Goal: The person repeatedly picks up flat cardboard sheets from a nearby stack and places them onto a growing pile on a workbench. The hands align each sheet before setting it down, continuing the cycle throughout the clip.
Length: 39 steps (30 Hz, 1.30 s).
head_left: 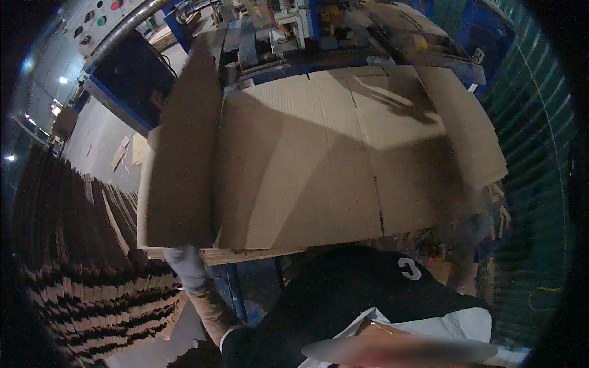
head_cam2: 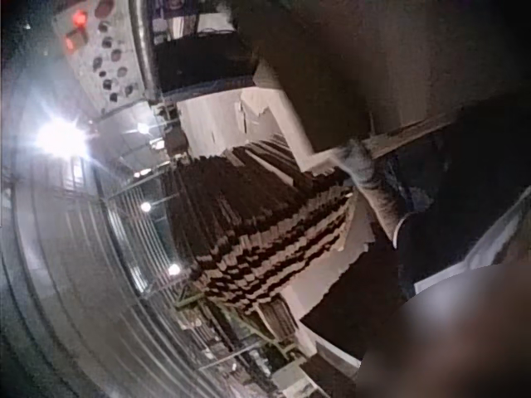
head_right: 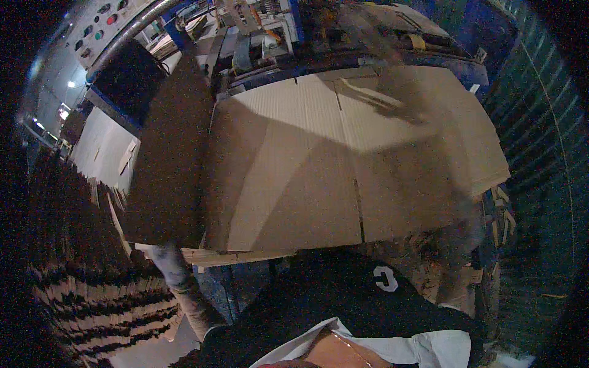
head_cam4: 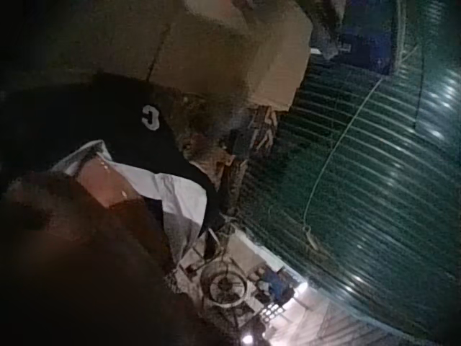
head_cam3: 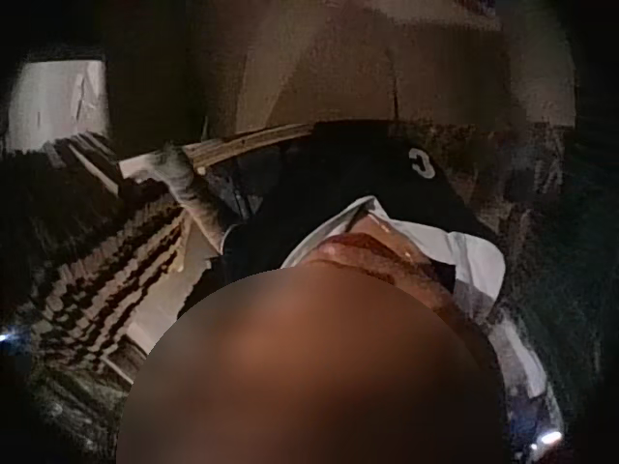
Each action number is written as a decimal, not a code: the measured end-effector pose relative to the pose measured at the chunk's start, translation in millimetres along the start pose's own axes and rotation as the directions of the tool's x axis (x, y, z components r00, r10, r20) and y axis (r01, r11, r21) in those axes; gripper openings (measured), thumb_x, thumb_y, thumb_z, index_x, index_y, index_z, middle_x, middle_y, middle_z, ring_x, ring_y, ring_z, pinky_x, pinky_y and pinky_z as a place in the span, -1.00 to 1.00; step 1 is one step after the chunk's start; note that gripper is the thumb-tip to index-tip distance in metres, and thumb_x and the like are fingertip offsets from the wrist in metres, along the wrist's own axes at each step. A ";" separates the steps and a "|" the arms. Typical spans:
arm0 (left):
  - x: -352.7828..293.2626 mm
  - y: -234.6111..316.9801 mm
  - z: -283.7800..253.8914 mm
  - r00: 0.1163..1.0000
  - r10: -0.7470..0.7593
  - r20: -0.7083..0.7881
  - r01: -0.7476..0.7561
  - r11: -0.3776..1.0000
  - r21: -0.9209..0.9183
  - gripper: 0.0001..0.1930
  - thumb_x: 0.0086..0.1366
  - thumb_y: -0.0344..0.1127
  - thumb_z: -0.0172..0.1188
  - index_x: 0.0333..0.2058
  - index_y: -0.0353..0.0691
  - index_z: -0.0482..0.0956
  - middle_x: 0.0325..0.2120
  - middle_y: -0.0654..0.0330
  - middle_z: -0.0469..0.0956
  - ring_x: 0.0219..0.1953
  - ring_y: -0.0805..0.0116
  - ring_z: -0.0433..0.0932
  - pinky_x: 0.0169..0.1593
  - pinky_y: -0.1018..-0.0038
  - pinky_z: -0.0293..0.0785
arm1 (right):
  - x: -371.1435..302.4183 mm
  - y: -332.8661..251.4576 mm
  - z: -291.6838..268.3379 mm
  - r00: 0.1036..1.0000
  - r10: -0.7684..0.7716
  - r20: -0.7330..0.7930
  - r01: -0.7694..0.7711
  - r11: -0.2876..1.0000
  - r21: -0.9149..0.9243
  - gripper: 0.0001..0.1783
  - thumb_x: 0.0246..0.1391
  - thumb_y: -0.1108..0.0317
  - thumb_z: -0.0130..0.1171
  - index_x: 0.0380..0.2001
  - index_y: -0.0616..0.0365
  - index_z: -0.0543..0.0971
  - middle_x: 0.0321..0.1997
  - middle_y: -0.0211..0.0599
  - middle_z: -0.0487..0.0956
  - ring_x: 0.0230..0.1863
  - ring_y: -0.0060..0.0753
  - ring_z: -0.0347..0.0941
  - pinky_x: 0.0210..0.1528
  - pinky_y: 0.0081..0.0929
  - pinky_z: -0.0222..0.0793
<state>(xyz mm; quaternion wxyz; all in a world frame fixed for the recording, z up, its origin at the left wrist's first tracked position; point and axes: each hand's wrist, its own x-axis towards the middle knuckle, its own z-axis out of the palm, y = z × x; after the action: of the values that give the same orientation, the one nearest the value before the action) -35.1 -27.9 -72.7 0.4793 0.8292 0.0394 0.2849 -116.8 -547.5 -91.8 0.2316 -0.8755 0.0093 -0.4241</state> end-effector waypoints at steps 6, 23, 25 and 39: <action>-15.8 -2.2 61.4 0.583 0.369 0.724 -0.706 0.672 0.225 -0.41 0.03 -0.42 0.14 0.12 -0.20 0.39 0.17 0.02 0.34 0.21 -0.05 0.29 0.25 0.05 0.17 | 0.0 1.2 32.7 0.652 -0.389 0.651 0.371 0.912 0.174 -0.60 -0.21 0.50 0.23 -0.17 0.07 0.55 -0.05 -0.16 0.56 0.03 0.10 0.43 0.09 -0.05 0.28; 99.6 -41.0 159.2 0.589 0.542 0.599 -0.759 0.626 0.180 -0.36 0.09 -0.41 0.16 0.21 -0.08 0.28 0.23 0.08 0.25 0.28 -0.02 0.18 0.31 0.01 0.04 | 130.8 82.3 149.1 0.624 -0.319 0.714 0.432 0.901 0.026 -0.17 -0.16 -0.24 0.22 0.09 0.11 0.44 0.22 -0.04 0.36 0.26 0.07 0.21 0.30 -0.10 0.07; 126.5 -49.2 185.3 0.584 0.600 0.547 -0.778 0.605 0.168 -0.37 0.12 -0.39 0.14 0.22 -0.07 0.26 0.24 0.08 0.24 0.28 -0.04 0.17 0.31 0.02 0.03 | 148.7 89.5 169.5 0.649 -0.301 0.699 0.401 0.916 0.023 -0.21 -0.11 -0.23 0.18 0.08 0.10 0.45 0.20 -0.05 0.38 0.22 0.07 0.25 0.25 -0.10 0.13; 102.8 -60.2 115.7 0.952 0.291 -0.097 -0.120 0.645 0.755 -0.18 0.20 0.17 0.16 0.17 -0.46 0.24 0.12 -0.25 0.31 0.12 -0.12 0.35 0.17 0.14 0.31 | 94.2 117.5 94.6 0.903 0.310 0.296 -0.222 0.929 -0.296 -0.50 0.11 0.10 0.10 0.08 0.05 0.40 0.05 -0.08 0.48 0.03 -0.01 0.44 -0.02 -0.18 0.42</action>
<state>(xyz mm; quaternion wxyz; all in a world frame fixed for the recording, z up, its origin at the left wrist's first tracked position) 122.2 -50.2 -121.0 0.0589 0.9159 0.1068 0.3825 35.4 -634.7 -121.2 0.1710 -0.9478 0.1442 -0.2270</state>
